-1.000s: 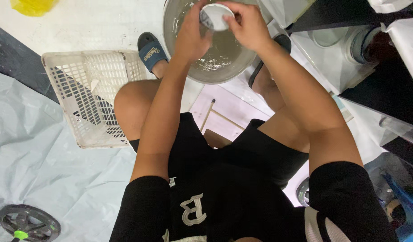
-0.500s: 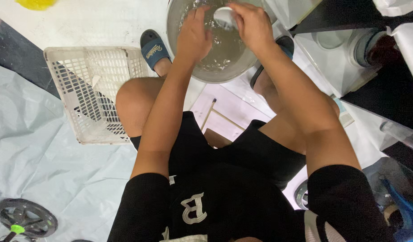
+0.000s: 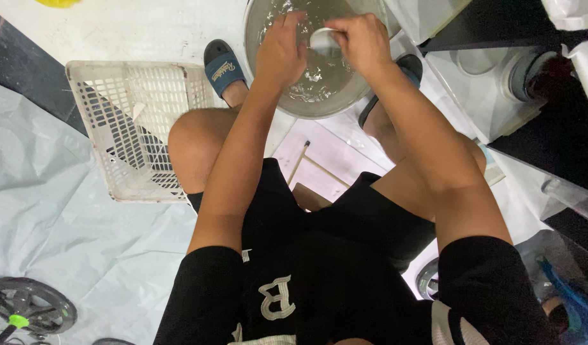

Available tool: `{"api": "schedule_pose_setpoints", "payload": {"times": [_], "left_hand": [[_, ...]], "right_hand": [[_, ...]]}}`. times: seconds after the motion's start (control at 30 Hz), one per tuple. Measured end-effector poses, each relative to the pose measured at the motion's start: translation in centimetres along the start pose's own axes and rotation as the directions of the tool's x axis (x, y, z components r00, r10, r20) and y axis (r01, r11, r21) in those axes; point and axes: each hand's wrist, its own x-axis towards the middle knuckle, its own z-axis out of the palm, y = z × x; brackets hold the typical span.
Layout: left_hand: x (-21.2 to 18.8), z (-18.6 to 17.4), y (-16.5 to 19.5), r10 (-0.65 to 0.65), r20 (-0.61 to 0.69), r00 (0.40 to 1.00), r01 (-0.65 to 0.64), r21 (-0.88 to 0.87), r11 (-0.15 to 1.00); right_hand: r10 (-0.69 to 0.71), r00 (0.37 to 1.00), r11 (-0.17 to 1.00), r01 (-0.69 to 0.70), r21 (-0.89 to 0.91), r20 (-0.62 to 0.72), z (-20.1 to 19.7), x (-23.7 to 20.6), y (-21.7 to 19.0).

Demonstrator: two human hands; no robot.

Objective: The person washes a glass, a bowl, and a small white dish by hand in a bucket of water. They scrub each item, rinse it, and place it into a white plastic basket on the floor.

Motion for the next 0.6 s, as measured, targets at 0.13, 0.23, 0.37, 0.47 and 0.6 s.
{"api": "schedule_pose_setpoints", "payload": {"times": [0.13,0.23,0.37,0.47,0.6], "left_hand": [[-0.1,0.0,-0.1,-0.036,0.022,0.999,0.035,0.007,0.999],[0.0,0.2,-0.1,-0.071,0.060,0.996,0.070,0.030,0.997],[-0.1,0.4,-0.3,-0.057,0.068,0.996,0.054,0.047,0.997],[-0.1,0.6,-0.5,-0.059,0.072,0.996,0.056,0.037,0.998],[-0.1,0.8,-0.4,-0.065,0.102,0.993,0.061,0.044,0.997]], "right_hand": [[0.060,0.997,0.998,-0.058,-0.040,0.052,0.8,0.0,0.8],[-0.040,0.999,0.999,0.040,0.036,0.006,1.3,0.0,1.8],[0.166,0.956,0.955,-0.217,0.202,0.241,2.0,-0.1,2.4],[-0.011,0.992,0.998,0.002,0.068,0.130,2.6,-0.9,1.9],[0.034,0.984,0.999,-0.033,-0.006,0.176,3.2,-1.5,1.3]]}}
